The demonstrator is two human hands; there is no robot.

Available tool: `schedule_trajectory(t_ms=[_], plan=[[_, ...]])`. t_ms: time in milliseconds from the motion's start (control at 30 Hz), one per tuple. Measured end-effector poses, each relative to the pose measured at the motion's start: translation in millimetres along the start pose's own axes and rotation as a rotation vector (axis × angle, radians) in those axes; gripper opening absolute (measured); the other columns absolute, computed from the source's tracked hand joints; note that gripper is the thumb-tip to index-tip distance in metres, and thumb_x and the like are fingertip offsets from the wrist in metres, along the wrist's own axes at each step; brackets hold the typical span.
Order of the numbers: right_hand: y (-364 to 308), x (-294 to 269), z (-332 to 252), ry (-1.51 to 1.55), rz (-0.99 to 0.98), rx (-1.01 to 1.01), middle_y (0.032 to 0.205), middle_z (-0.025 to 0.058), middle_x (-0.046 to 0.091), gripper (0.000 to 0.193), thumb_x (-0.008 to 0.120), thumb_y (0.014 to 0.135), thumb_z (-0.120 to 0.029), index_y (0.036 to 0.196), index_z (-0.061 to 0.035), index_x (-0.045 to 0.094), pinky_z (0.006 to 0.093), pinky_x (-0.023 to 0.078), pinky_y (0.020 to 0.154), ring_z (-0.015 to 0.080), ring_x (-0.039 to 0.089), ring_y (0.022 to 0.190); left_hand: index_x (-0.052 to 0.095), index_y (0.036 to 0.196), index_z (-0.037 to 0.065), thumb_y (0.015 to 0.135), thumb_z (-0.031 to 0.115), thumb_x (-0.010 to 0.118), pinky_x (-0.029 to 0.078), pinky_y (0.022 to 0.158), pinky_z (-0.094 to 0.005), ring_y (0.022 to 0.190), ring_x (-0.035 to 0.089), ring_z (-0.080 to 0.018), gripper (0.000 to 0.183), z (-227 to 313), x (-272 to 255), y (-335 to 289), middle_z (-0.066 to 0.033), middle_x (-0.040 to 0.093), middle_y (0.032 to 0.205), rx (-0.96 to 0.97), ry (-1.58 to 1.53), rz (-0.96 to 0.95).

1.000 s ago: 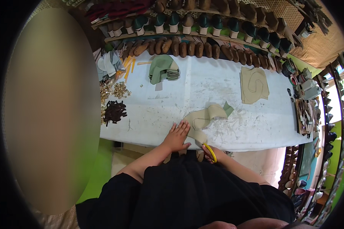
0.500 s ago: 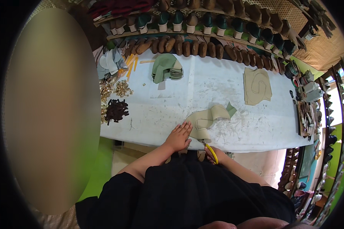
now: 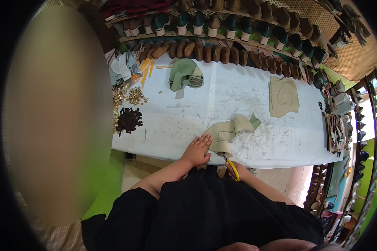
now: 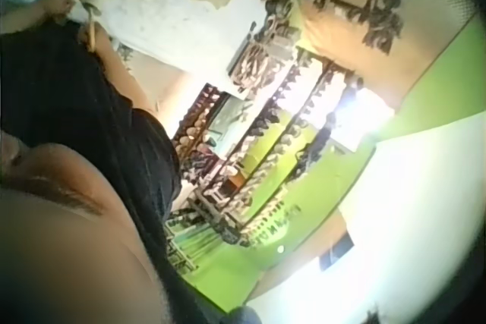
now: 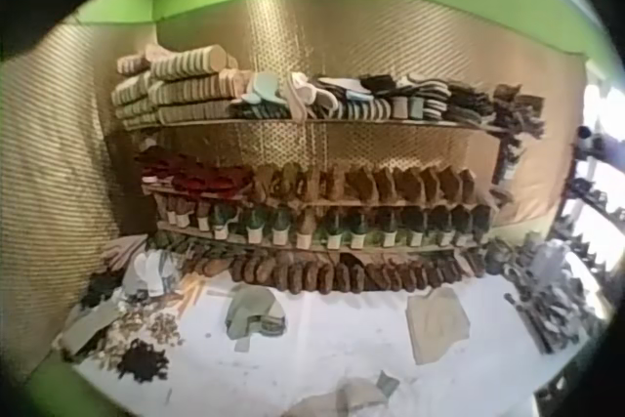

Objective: Cut out shoe component patterns from a sheet of material using scissors.

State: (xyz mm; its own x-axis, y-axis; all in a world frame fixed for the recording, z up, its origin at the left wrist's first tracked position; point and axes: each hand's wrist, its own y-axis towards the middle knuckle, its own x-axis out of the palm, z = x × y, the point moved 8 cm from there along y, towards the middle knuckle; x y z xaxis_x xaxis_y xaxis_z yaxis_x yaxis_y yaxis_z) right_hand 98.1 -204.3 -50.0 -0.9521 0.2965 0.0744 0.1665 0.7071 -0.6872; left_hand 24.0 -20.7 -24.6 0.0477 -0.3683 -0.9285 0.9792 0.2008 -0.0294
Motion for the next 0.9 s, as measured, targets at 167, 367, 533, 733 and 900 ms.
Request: schedule_trajectory(t_ms=[167,367,533,733,900], plan=[[1.6,-2.9,2.0,-0.071,-0.018,0.038,0.062,0.0028,0.051,0.049,0.045,0.1,-0.055,0.094,-0.0066,0.054,0.0266,0.04,0.045,0.0116,0.047,0.047,0.039,0.146,0.004,0.086,0.035,0.06,0.023,0.118,-0.0453,0.145,0.029,-0.0292,0.071,-0.3,0.8,-0.1,-0.0135,0.034,0.156,-0.001,0.004,-0.003],[-0.2,-4.3,1.1,0.011,0.008,0.066,0.056,0.0013,0.047,0.047,0.054,0.097,-0.053,0.087,-0.0076,0.054,0.0279,0.039,0.041,0.0131,0.045,0.043,0.039,0.146,0.005,0.086,0.035,0.06,0.023,0.118,-0.0453,0.146,0.029,-0.0288,0.071,0.4,-0.3,0.3,-0.0131,0.034,0.156,-0.002,0.009,-0.011],[-1.8,-2.6,1.9,-0.034,-0.016,0.093,0.06,0.0,0.047,0.045,0.05,0.099,-0.052,0.092,-0.0082,0.054,0.0254,0.04,0.043,0.0103,0.045,0.047,0.039,0.146,0.005,0.086,0.035,0.06,0.023,0.118,-0.0453,0.146,0.028,-0.0287,0.071,-0.3,0.8,-0.7,-0.013,0.033,0.156,-0.004,0.008,-0.006],[3.9,2.4,-0.5,0.023,-0.048,0.106,0.06,0.0012,0.046,0.052,0.042,0.099,-0.059,0.09,-0.009,0.05,0.0262,0.039,0.041,0.0114,0.045,0.046,0.039,0.146,0.005,0.086,0.035,0.059,0.023,0.118,-0.0452,0.146,0.029,-0.0291,0.071,1.3,-1.9,-0.1,-0.0133,0.033,0.156,0.004,0.01,-0.013],[13.5,8.4,-6.5,0.043,-0.054,0.125,0.059,0.0015,0.046,0.055,0.039,0.098,-0.064,0.088,-0.0099,0.049,0.0264,0.038,0.04,0.012,0.043,0.044,0.039,0.146,0.004,0.086,0.034,0.06,0.023,0.118,-0.0454,0.145,0.03,-0.0299,0.071,1.5,-1.7,-0.6,-0.0138,0.033,0.156,0.009,-0.011,0.015]])
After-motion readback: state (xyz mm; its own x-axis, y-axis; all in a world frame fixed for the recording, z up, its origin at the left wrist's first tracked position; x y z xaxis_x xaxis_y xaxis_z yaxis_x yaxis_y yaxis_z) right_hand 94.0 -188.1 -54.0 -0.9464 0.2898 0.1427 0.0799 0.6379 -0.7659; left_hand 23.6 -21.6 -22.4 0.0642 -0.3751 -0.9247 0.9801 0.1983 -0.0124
